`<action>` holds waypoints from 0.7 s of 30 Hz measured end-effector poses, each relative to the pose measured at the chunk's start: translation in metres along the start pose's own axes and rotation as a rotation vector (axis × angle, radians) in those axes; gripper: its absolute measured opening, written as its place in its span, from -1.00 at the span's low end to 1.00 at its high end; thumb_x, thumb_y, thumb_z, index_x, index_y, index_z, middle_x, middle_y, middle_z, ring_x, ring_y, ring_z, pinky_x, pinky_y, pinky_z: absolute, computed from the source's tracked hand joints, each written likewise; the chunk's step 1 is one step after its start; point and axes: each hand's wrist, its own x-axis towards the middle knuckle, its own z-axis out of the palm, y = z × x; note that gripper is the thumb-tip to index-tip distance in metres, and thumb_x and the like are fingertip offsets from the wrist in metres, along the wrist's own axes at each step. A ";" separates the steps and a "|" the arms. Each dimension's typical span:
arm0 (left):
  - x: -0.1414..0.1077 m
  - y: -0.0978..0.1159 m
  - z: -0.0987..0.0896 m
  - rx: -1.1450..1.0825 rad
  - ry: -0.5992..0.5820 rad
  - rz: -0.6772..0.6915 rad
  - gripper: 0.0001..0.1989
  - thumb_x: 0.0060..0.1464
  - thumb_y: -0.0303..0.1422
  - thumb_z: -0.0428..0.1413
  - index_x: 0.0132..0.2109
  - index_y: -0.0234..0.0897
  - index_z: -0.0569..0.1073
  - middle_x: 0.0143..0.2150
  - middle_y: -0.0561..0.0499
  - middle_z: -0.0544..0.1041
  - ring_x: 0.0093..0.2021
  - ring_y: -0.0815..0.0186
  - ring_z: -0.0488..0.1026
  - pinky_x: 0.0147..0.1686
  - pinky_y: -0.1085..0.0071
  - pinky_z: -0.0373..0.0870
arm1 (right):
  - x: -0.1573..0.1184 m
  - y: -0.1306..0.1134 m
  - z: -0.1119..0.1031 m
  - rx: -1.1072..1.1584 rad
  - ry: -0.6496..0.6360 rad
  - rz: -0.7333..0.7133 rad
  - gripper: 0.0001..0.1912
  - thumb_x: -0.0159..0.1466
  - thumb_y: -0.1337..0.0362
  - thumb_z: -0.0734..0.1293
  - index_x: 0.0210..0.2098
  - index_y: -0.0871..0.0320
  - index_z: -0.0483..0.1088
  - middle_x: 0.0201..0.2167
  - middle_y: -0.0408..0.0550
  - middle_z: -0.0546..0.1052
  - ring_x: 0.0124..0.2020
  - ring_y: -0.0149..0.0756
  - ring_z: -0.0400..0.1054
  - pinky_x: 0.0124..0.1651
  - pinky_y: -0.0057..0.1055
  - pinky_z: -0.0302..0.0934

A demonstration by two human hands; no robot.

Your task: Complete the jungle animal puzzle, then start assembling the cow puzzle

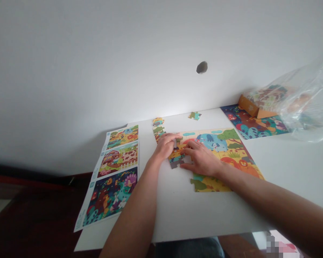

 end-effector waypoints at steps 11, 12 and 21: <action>0.000 -0.001 -0.001 0.021 -0.013 0.017 -0.51 -0.03 -0.55 -0.09 -0.08 -0.20 0.63 0.08 0.07 0.58 0.19 0.20 0.39 0.32 0.21 0.17 | 0.001 0.002 0.005 0.003 0.011 -0.063 -0.66 0.19 0.02 0.45 -0.24 0.17 0.51 -0.23 0.01 0.41 -0.20 -0.19 0.31 -0.08 -0.25 0.17; 0.000 -0.001 -0.001 0.028 -0.018 0.018 -0.51 -0.04 -0.55 -0.08 -0.08 -0.20 0.63 0.09 0.07 0.58 0.20 0.20 0.39 0.32 0.22 0.17 | 0.001 0.002 0.005 0.002 0.013 -0.066 -0.66 0.19 0.02 0.46 -0.24 0.17 0.51 -0.24 0.01 0.42 -0.20 -0.19 0.32 -0.09 -0.25 0.17; 0.000 0.002 -0.002 0.064 -0.047 0.015 -0.48 -0.09 -0.57 -0.07 -0.08 -0.18 0.63 0.09 0.09 0.57 0.20 0.22 0.39 0.32 0.23 0.15 | 0.000 0.000 0.003 -0.005 0.008 -0.078 -0.65 0.16 0.00 0.47 -0.32 0.18 0.49 -0.26 0.00 0.43 -0.20 -0.19 0.32 -0.11 -0.25 0.14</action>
